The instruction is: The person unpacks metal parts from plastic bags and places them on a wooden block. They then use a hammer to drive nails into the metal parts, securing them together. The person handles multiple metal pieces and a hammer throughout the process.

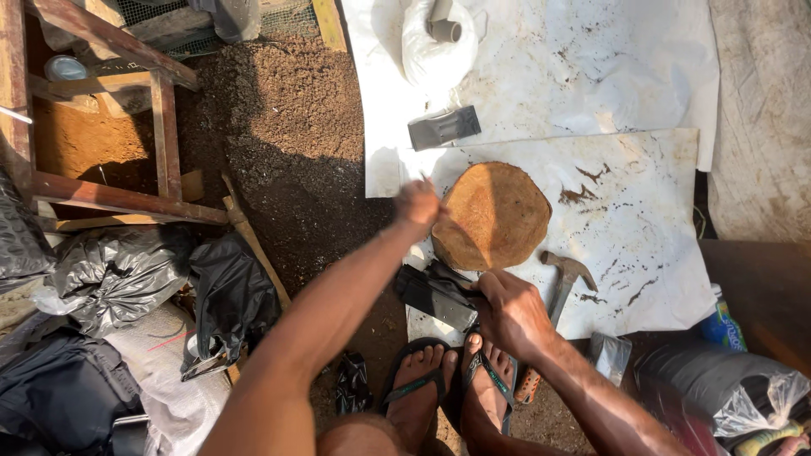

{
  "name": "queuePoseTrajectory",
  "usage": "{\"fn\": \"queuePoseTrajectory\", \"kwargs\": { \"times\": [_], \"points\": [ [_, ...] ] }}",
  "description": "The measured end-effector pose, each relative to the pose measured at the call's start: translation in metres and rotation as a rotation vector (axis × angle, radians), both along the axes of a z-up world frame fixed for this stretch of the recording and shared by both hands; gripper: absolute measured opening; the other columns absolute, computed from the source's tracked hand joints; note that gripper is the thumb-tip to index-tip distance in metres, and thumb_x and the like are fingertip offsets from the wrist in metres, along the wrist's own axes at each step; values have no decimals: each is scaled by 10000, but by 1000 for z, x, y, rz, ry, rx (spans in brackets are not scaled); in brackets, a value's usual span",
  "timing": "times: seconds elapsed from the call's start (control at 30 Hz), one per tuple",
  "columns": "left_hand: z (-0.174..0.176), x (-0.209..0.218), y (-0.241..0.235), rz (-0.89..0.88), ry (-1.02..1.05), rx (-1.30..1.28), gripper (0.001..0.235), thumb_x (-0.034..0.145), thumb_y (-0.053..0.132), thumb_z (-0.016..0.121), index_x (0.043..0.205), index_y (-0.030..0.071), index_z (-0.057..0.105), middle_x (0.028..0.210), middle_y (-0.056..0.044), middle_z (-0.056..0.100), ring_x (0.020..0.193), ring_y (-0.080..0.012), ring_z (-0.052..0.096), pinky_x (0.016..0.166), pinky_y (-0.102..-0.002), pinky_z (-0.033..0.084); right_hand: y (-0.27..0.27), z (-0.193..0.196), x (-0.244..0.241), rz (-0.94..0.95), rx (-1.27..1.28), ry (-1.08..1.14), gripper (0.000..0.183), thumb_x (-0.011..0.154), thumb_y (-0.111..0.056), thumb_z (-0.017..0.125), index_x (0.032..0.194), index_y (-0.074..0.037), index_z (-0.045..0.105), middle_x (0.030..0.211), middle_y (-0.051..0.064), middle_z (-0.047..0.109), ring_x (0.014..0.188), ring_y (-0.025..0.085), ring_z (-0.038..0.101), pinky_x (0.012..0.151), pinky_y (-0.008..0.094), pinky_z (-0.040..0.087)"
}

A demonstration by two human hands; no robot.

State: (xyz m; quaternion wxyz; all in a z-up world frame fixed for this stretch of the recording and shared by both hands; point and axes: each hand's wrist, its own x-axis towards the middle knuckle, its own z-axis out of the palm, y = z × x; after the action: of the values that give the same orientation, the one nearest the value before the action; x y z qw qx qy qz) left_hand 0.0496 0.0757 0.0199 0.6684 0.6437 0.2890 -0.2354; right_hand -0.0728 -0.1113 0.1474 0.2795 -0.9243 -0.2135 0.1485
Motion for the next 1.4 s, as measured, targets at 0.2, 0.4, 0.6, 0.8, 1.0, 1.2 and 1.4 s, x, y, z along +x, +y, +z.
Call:
{"fn": "queuePoseTrajectory", "kwargs": {
  "times": [0.2,0.4,0.6,0.8,1.0,1.2,1.4],
  "points": [
    [-23,11,56,44,-456,-310,148,1016,117,470,1101,77,584,869,-73,663,742,-151,665,642,-287,559,-4,3,55,-223,236,-49,157,968,-138,704,1032,1,669,827,173,683,681,235,641,618,389,520],
    [-21,-13,64,347,-743,134,65,903,34,568,961,62,556,831,-38,569,729,-125,550,653,-279,499,7,-14,147,-389,436,49,243,1043,-175,721,1138,24,620,875,137,692,736,139,643,626,346,552],
    [12,-43,72,-294,-736,356,84,862,110,683,916,106,619,752,-10,656,685,-118,674,614,-271,552,-9,-50,82,-319,213,95,136,974,-84,680,915,33,721,768,163,709,652,229,672,582,411,542],
    [5,-107,46,-1061,-849,393,245,701,114,759,918,90,647,921,-90,685,812,-316,709,699,-471,581,5,-109,-42,-88,-330,236,537,665,-371,917,1027,-47,689,1104,191,662,935,368,679,767,482,561],
    [-1,-137,38,-1328,-869,562,393,766,99,766,1110,56,580,1120,-159,607,848,-401,687,703,-511,559,8,-116,-66,-231,-287,176,393,678,-230,885,932,-50,645,1047,159,602,1071,365,608,828,500,530],
    [-8,-132,41,-1363,-763,501,466,690,120,818,1108,32,632,1057,-173,632,871,-416,678,734,-514,556,-7,-110,-68,-239,-88,374,276,730,-82,792,961,-72,641,917,87,691,1006,299,653,906,470,502],
    [-17,-83,36,-1266,-437,226,380,765,265,867,1035,34,731,995,-144,739,926,-301,721,853,-418,572,-56,-125,-38,-581,631,544,320,854,-8,730,1150,23,613,947,103,702,896,215,684,789,381,569]
  ]
}}
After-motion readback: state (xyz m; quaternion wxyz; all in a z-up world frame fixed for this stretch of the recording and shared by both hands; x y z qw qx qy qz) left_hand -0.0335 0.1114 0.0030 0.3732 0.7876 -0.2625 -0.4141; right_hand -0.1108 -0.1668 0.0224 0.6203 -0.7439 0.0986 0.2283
